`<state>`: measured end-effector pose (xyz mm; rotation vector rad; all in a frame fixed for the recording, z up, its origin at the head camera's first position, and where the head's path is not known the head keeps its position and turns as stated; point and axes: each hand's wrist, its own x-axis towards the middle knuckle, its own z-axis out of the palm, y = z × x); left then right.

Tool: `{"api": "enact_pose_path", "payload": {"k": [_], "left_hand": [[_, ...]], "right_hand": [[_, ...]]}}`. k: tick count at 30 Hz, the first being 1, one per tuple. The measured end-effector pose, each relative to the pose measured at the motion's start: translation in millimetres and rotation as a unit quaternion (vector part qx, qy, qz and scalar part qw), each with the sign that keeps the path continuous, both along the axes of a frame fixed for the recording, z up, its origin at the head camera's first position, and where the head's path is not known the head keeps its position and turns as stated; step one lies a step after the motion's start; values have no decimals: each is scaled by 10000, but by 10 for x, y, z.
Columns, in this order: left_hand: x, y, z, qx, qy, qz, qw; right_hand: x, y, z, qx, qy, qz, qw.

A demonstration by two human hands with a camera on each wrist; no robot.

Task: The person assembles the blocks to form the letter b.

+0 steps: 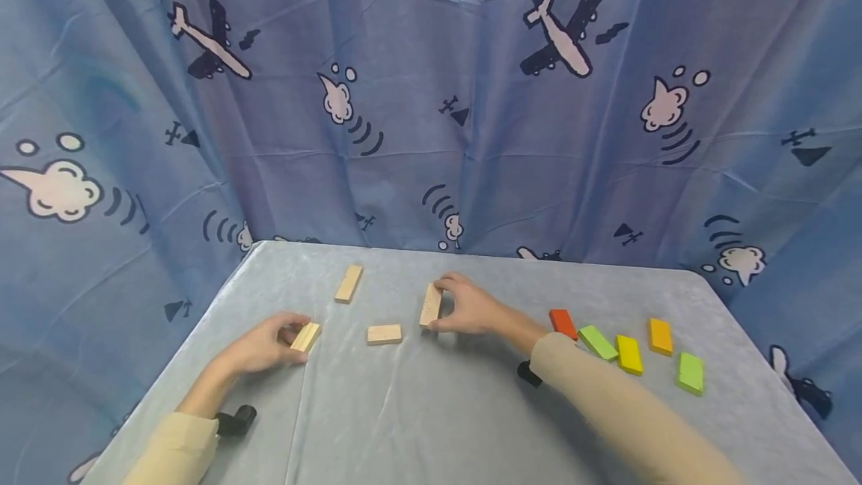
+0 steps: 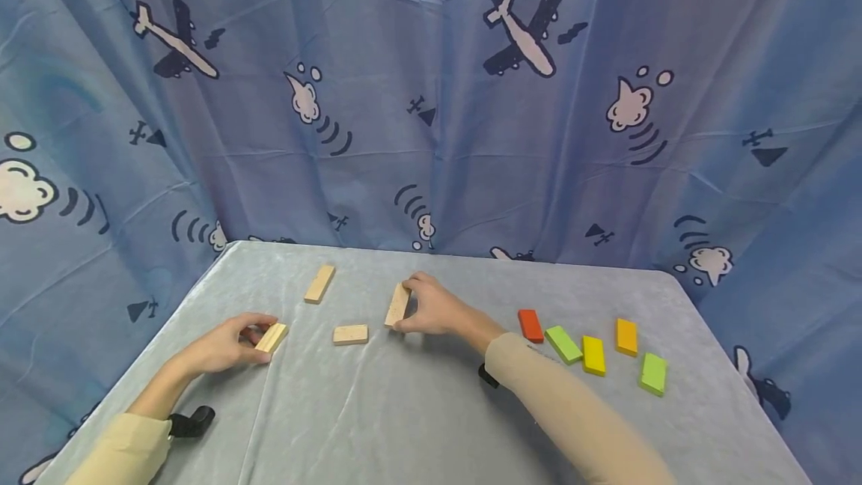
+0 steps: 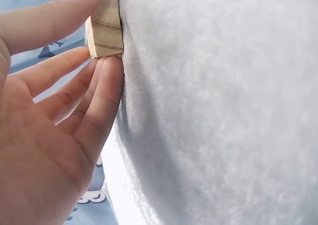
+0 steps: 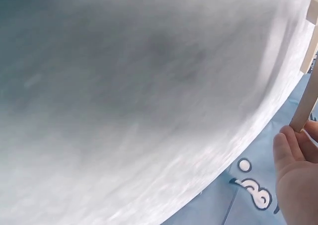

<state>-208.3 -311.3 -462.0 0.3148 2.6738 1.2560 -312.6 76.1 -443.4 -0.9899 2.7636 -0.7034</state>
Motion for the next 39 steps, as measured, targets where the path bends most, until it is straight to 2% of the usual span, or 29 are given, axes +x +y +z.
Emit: {"api": "enact_pose_path", "payload": {"k": [5,9,20,28,34,39], "left_hand": [[6,-2,-17,-25,53,5,10000],[7,5,-16,-194,-16,205,9996],[29,11,-19,-475,-164,457,9977],[35,22,22,-433,-110,364,9983],[27,53,77,-632,-116,385,9972],[-4,85,85,-829,7,342,9960]], "right_hand": [[59,203,-1,118,-105,-51,9999],[87,350,-22,94,-133,-116,9998],[56,709,-155,149,-300,-333,9989],[6,797,-191,273,-275,-244,9989],[-24,800,-192,237,-390,-147,9989],[-56,816,-185,186,-424,-165,9988]]}}
